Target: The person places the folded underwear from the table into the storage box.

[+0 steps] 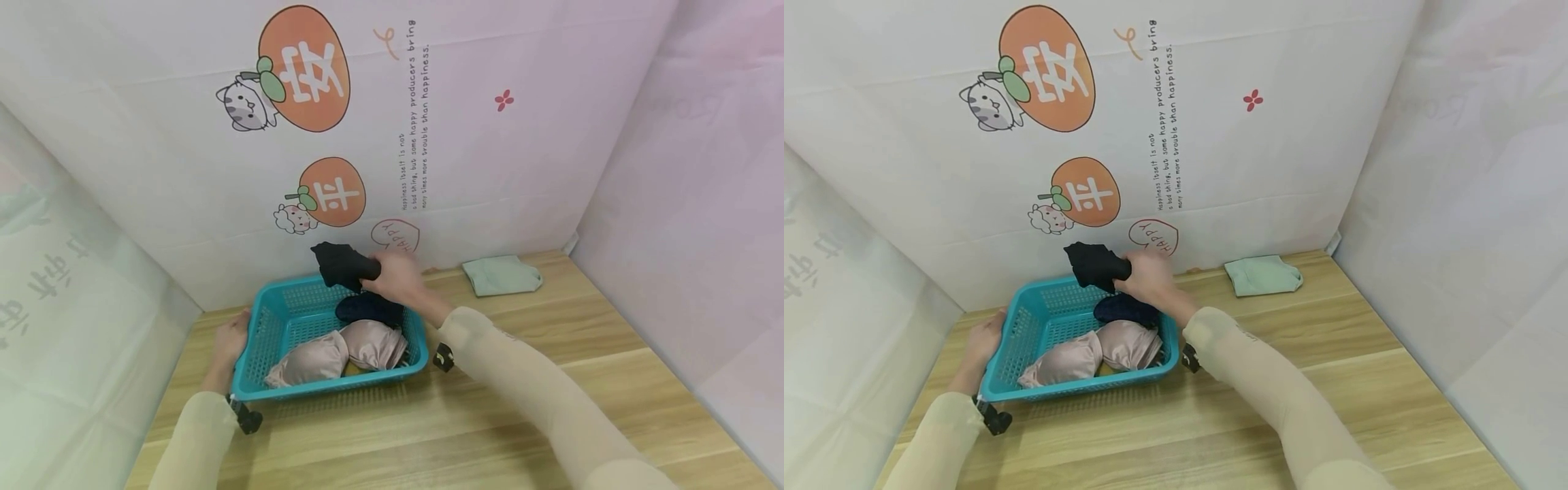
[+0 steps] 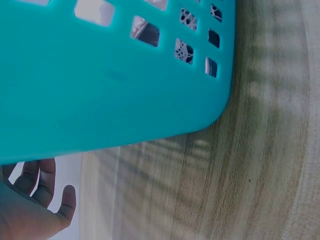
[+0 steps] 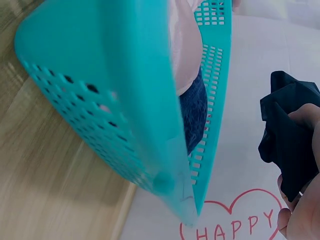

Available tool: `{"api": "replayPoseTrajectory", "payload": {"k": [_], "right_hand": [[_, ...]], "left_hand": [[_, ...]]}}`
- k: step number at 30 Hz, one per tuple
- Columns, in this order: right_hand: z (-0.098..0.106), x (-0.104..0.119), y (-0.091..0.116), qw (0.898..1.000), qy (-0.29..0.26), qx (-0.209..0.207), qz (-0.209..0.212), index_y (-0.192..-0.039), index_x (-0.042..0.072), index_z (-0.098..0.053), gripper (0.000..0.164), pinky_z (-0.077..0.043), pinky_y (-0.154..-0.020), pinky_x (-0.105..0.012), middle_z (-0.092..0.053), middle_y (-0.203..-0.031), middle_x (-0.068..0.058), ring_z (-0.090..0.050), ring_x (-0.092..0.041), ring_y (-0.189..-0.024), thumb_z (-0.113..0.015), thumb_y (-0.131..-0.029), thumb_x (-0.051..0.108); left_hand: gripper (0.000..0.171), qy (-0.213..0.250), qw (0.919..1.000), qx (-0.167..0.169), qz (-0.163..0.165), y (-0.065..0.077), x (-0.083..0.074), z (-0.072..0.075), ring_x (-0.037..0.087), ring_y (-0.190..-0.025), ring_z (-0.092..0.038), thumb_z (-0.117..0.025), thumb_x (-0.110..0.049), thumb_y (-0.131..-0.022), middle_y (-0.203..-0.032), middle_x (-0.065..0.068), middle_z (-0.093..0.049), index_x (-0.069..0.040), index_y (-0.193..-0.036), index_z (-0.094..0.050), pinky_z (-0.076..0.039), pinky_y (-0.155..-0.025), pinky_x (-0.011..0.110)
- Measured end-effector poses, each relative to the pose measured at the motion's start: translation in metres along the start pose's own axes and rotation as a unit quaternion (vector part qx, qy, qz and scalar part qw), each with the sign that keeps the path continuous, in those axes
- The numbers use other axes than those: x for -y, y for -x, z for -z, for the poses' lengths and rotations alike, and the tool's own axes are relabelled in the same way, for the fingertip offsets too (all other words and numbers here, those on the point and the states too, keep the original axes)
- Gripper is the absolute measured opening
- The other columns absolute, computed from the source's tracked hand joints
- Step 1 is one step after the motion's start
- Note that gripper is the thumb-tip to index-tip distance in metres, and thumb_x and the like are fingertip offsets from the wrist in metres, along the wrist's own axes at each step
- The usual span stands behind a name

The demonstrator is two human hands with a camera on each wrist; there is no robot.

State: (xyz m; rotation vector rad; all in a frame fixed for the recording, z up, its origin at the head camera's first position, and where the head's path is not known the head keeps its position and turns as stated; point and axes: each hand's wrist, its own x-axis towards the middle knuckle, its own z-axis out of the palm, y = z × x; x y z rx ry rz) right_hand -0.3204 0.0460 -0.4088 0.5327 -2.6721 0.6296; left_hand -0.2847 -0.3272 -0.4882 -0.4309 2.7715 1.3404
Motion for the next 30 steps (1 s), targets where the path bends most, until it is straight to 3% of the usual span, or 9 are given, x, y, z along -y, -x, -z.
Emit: {"api": "replayPoseTrajectory", "payload": {"k": [8,21,30], "right_hand": [[-0.006,0.011,-0.003,1.000,0.009,0.026,-0.005,-0.107,0.019,-0.073,0.033,-0.056,-0.082,-0.035,-0.074,-0.100,0.000,-0.068,-0.019,-0.093,-0.077,-0.082,0.040],[-0.017,0.026,-0.009,0.999,0.022,0.029,0.013,-0.092,0.021,-0.071,0.023,-0.052,-0.068,-0.033,-0.070,-0.086,0.001,-0.061,-0.016,-0.076,-0.075,-0.084,0.041],[-0.018,0.033,-0.010,0.998,0.040,0.043,0.019,-0.099,0.021,-0.072,0.028,-0.050,-0.084,-0.041,-0.071,-0.093,0.001,-0.060,-0.020,-0.087,-0.075,-0.084,0.044]], "left_hand": [[0.081,-0.001,1.0000,-0.002,-0.004,-0.001,-0.001,0.000,0.048,-0.138,-0.043,-0.018,-0.064,-0.103,-0.150,0.028,-0.046,-0.002,-0.148,-0.045,-0.040,-0.109,0.061],[0.077,-0.009,0.9999,-0.004,-0.006,-0.002,-0.001,0.001,0.050,-0.137,-0.044,-0.019,-0.059,-0.105,-0.148,0.030,-0.046,0.000,-0.147,-0.045,-0.040,-0.108,0.062],[0.077,-0.016,0.9999,-0.004,-0.006,-0.002,0.001,0.001,0.050,-0.138,-0.041,-0.020,-0.058,-0.105,-0.150,0.030,-0.044,0.001,-0.147,-0.045,-0.038,-0.111,0.062]]}}
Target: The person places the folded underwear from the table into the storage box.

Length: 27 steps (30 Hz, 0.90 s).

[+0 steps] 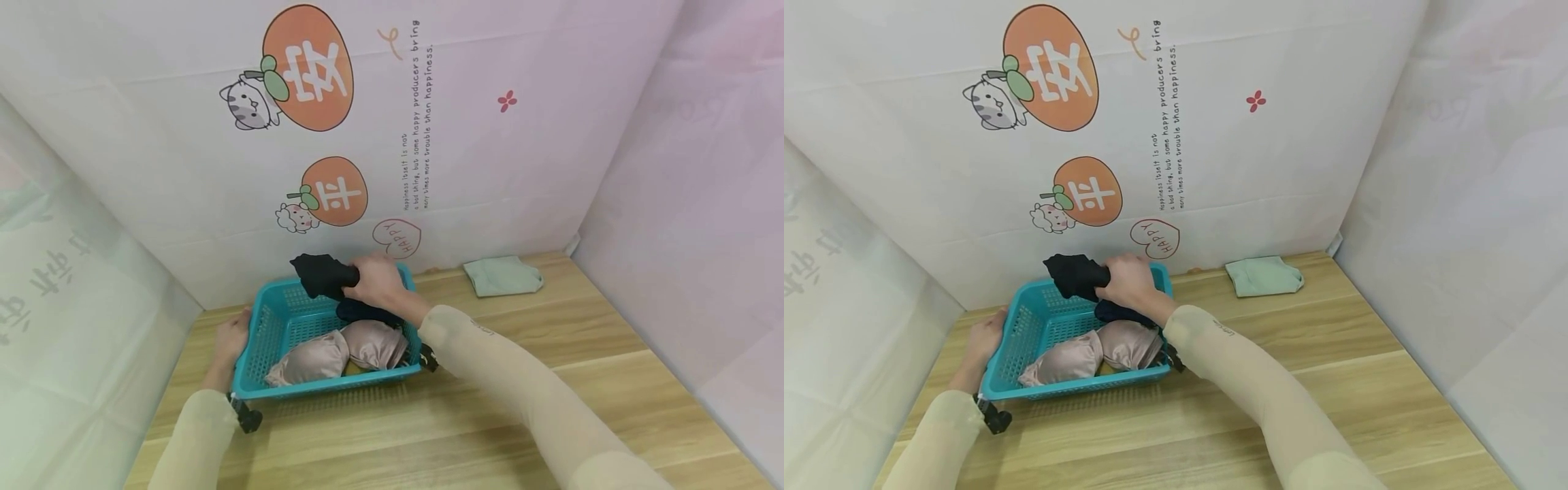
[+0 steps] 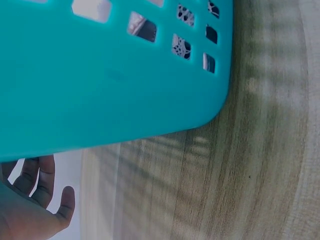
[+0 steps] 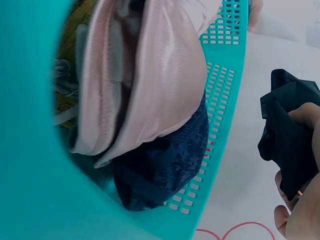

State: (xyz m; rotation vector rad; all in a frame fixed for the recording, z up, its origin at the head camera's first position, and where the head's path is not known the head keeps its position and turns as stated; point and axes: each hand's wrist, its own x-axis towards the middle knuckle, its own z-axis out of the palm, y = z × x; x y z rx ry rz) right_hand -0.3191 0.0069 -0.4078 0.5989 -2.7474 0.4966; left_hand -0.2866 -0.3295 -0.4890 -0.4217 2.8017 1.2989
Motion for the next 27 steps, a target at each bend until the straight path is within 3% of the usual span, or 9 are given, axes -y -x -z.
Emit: {"api": "replayPoseTrajectory", "payload": {"k": [9,15,22,27], "right_hand": [[0.001,0.012,-0.008,1.000,0.016,0.017,0.015,-0.111,0.025,-0.073,0.032,-0.049,-0.088,-0.042,-0.072,-0.098,0.004,-0.061,-0.018,-0.091,-0.074,-0.085,0.045],[-0.002,0.020,-0.012,0.999,0.028,0.027,0.026,-0.116,0.027,-0.072,0.035,-0.049,-0.088,-0.041,-0.073,-0.103,0.004,-0.062,-0.019,-0.095,-0.073,-0.086,0.045],[-0.006,0.026,-0.015,0.997,0.040,0.051,0.031,-0.124,0.026,-0.070,0.043,-0.047,-0.102,-0.043,-0.072,-0.117,0.003,-0.062,-0.022,-0.109,-0.074,-0.086,0.046],[-0.010,0.028,-0.017,0.996,0.049,0.063,0.038,-0.121,0.025,-0.071,0.043,-0.047,-0.099,-0.045,-0.072,-0.117,0.003,-0.062,-0.022,-0.109,-0.076,-0.085,0.048]], "left_hand": [[0.080,0.011,0.9998,-0.015,0.000,-0.001,0.001,0.001,0.047,-0.132,-0.049,-0.020,-0.063,-0.103,-0.144,0.029,-0.051,0.000,-0.143,-0.050,-0.044,-0.103,0.058],[0.085,0.006,0.9999,-0.011,0.003,-0.001,0.002,0.001,0.048,-0.135,-0.047,-0.018,-0.068,-0.101,-0.147,0.028,-0.048,-0.001,-0.145,-0.048,-0.043,-0.105,0.059],[0.078,0.007,0.9999,-0.007,0.005,-0.001,0.001,0.001,0.049,-0.136,-0.045,-0.021,-0.061,-0.104,-0.148,0.029,-0.047,-0.001,-0.145,-0.048,-0.043,-0.106,0.060],[0.081,0.009,0.9999,-0.012,-0.002,-0.002,0.001,0.001,0.047,-0.134,-0.048,-0.020,-0.064,-0.102,-0.145,0.028,-0.050,-0.002,-0.144,-0.050,-0.045,-0.103,0.058]]}}
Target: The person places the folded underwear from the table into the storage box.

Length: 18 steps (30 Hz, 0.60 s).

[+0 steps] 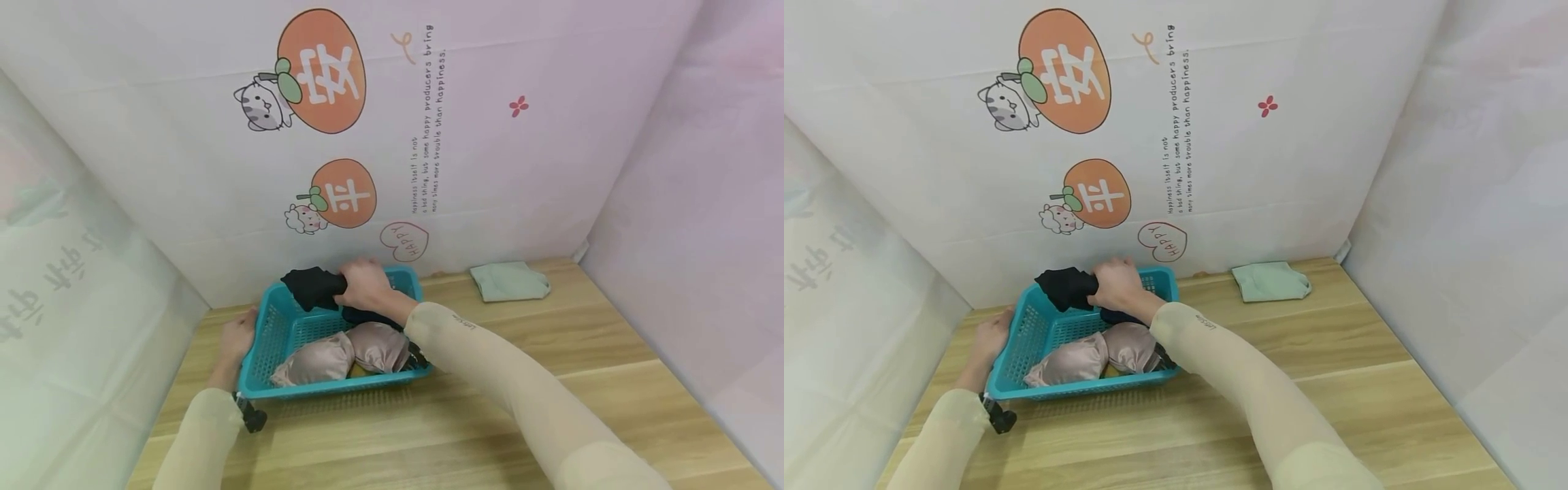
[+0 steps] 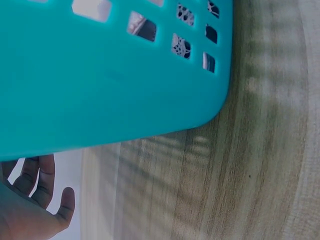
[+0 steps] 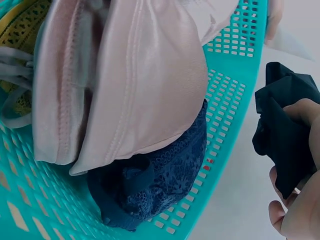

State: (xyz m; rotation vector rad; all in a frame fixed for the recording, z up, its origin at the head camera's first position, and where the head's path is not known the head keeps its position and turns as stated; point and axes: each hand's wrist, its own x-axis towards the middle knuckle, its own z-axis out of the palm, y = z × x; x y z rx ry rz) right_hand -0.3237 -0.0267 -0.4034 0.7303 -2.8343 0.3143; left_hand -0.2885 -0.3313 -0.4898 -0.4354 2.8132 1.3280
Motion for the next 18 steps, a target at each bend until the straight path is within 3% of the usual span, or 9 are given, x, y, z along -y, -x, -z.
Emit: {"api": "replayPoseTrajectory", "payload": {"k": [11,18], "right_hand": [[-0.012,0.011,-0.007,0.998,0.053,0.025,0.022,-0.124,0.025,-0.069,0.047,-0.044,-0.107,-0.051,-0.071,-0.120,0.003,-0.062,-0.022,-0.114,-0.075,-0.085,0.050],[-0.019,0.019,-0.011,0.997,0.053,0.036,0.039,-0.122,0.027,-0.070,0.043,-0.045,-0.102,-0.044,-0.070,-0.117,0.004,-0.061,-0.020,-0.110,-0.075,-0.086,0.048]], "left_hand": [[0.072,-0.009,0.9999,-0.003,-0.013,-0.003,0.000,-0.001,0.048,-0.136,-0.045,-0.023,-0.056,-0.106,-0.148,0.029,-0.046,0.000,-0.144,-0.049,-0.041,-0.109,0.059],[0.078,-0.013,0.9996,-0.002,-0.024,-0.005,0.001,0.002,0.047,-0.138,-0.043,-0.021,-0.062,-0.103,-0.151,0.028,-0.044,-0.001,-0.145,-0.049,-0.037,-0.112,0.059]]}}
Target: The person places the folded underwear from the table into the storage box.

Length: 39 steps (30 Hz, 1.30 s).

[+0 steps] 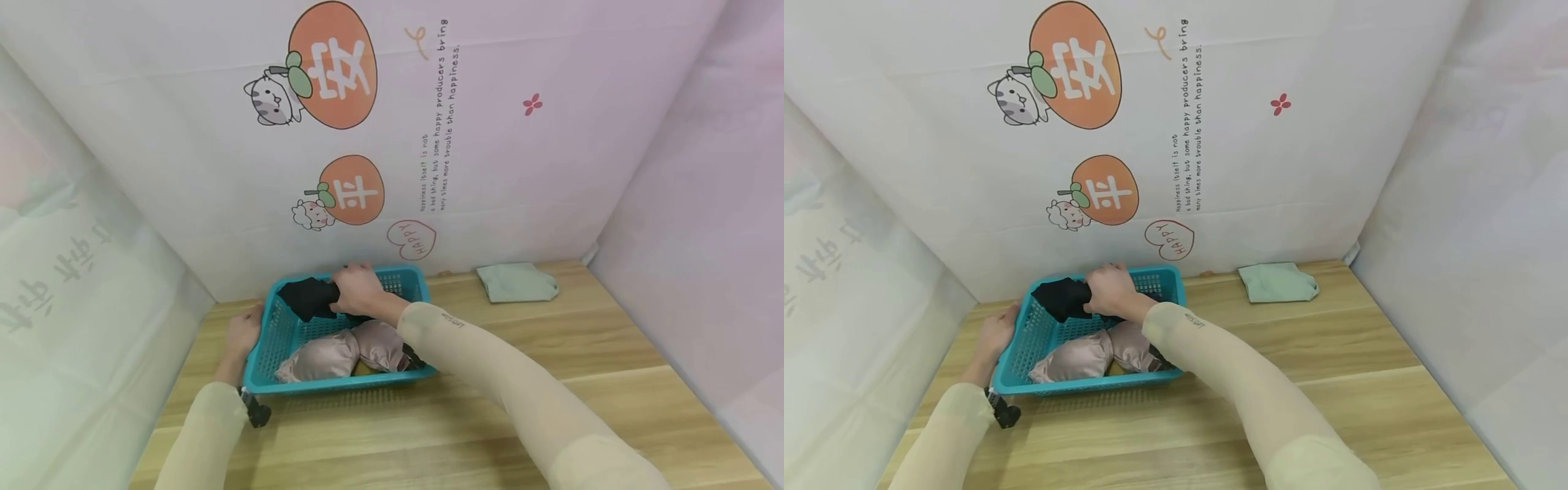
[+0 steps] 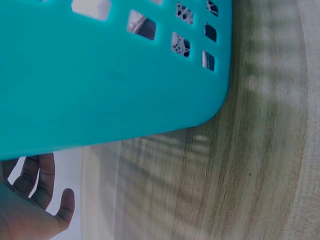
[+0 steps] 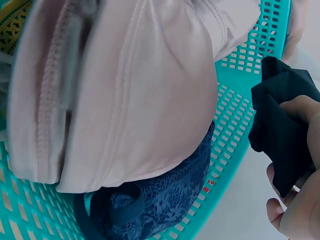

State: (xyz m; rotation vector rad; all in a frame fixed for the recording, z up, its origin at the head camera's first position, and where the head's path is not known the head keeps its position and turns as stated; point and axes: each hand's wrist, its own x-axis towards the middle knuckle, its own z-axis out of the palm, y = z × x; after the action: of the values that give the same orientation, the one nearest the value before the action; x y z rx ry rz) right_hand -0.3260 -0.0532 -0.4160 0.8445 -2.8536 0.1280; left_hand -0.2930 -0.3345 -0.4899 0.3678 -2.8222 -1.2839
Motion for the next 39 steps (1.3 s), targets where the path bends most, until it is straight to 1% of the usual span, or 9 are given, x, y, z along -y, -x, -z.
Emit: {"api": "replayPoseTrajectory", "payload": {"k": [10,14,19,21,24,27,30,34,39], "right_hand": [[-0.003,0.002,-0.004,1.000,0.006,0.029,-0.001,-0.125,0.028,-0.069,0.044,-0.038,-0.113,-0.045,-0.070,-0.120,0.006,-0.060,-0.020,-0.117,-0.073,-0.087,0.049],[-0.007,0.002,-0.004,0.999,0.008,0.042,-0.001,-0.128,0.027,-0.067,0.047,-0.036,-0.115,-0.048,-0.070,-0.123,0.006,-0.061,-0.020,-0.120,-0.073,-0.087,0.050],[-0.013,0.001,-0.006,0.996,0.014,0.088,-0.004,-0.138,0.027,-0.059,0.067,-0.032,-0.119,-0.053,-0.062,-0.138,0.004,-0.047,-0.027,-0.139,-0.071,-0.083,0.064],[-0.014,0.001,-0.007,0.995,0.016,0.102,-0.006,-0.141,0.028,-0.056,0.074,-0.031,-0.119,-0.054,-0.058,-0.144,0.003,-0.040,-0.029,-0.144,-0.070,-0.081,0.068],[-0.013,0.000,-0.009,0.994,0.015,0.107,-0.007,-0.142,0.028,-0.055,0.074,-0.030,-0.119,-0.054,-0.056,-0.146,0.003,-0.036,-0.031,-0.147,-0.070,-0.081,0.067],[-0.012,-0.001,-0.011,0.994,0.012,0.112,-0.008,-0.142,0.029,-0.055,0.071,-0.028,-0.120,-0.054,-0.055,-0.147,0.003,-0.033,-0.031,-0.149,-0.070,-0.083,0.065],[-0.010,-0.001,-0.011,0.993,0.012,0.117,-0.008,-0.142,0.030,-0.055,0.068,-0.029,-0.120,-0.054,-0.057,-0.145,0.004,-0.037,-0.028,-0.147,-0.070,-0.085,0.063],[-0.008,-0.001,-0.008,0.992,0.007,0.125,-0.007,-0.140,0.029,-0.057,0.063,-0.032,-0.118,-0.054,-0.061,-0.140,0.005,-0.048,-0.025,-0.138,-0.069,-0.086,0.060],[-0.009,-0.003,-0.005,0.991,-0.009,0.131,-0.009,-0.138,0.030,-0.058,0.058,-0.031,-0.119,-0.055,-0.063,-0.137,0.007,-0.052,-0.024,-0.135,-0.069,-0.088,0.058]], "left_hand": [[0.076,0.004,1.0000,0.008,0.004,0.002,-0.010,-0.002,0.047,-0.138,-0.043,-0.023,-0.061,-0.104,-0.149,0.028,-0.046,-0.002,-0.142,-0.052,-0.038,-0.112,0.059],[0.071,0.007,0.9999,0.006,-0.003,0.001,-0.012,-0.004,0.047,-0.138,-0.044,-0.025,-0.056,-0.106,-0.149,0.028,-0.047,-0.001,-0.141,-0.053,-0.038,-0.113,0.058],[0.075,-0.004,1.0000,0.008,-0.001,0.000,-0.011,-0.006,0.048,-0.139,-0.043,-0.023,-0.060,-0.104,-0.149,0.027,-0.047,-0.002,-0.143,-0.051,-0.037,-0.113,0.060],[0.074,0.000,1.0000,0.006,0.001,-0.001,-0.011,-0.007,0.047,-0.136,-0.046,-0.024,-0.060,-0.104,-0.146,0.027,-0.050,-0.002,-0.141,-0.054,-0.041,-0.109,0.060],[0.070,0.013,0.9999,0.001,-0.003,-0.002,-0.012,-0.007,0.045,-0.130,-0.052,-0.026,-0.056,-0.106,-0.141,0.027,-0.055,-0.002,-0.135,-0.059,-0.046,-0.101,0.056],[0.070,0.019,0.9998,-0.002,-0.007,-0.003,-0.012,-0.006,0.045,-0.129,-0.053,-0.026,-0.056,-0.106,-0.140,0.027,-0.055,-0.001,-0.134,-0.059,-0.047,-0.100,0.056],[0.070,0.017,0.9998,-0.001,-0.005,-0.002,-0.012,-0.003,0.046,-0.132,-0.050,-0.026,-0.055,-0.106,-0.143,0.028,-0.053,0.000,-0.137,-0.056,-0.044,-0.105,0.058],[0.069,0.012,0.9999,-0.005,0.003,0.001,-0.010,-0.001,0.045,-0.129,-0.052,-0.026,-0.054,-0.106,-0.141,0.029,-0.053,0.001,-0.135,-0.057,-0.046,-0.100,0.056],[0.069,0.009,0.9999,-0.004,0.007,0.004,-0.006,0.000,0.047,-0.131,-0.051,-0.026,-0.053,-0.107,-0.144,0.030,-0.051,0.000,-0.139,-0.054,-0.046,-0.102,0.056]]}}
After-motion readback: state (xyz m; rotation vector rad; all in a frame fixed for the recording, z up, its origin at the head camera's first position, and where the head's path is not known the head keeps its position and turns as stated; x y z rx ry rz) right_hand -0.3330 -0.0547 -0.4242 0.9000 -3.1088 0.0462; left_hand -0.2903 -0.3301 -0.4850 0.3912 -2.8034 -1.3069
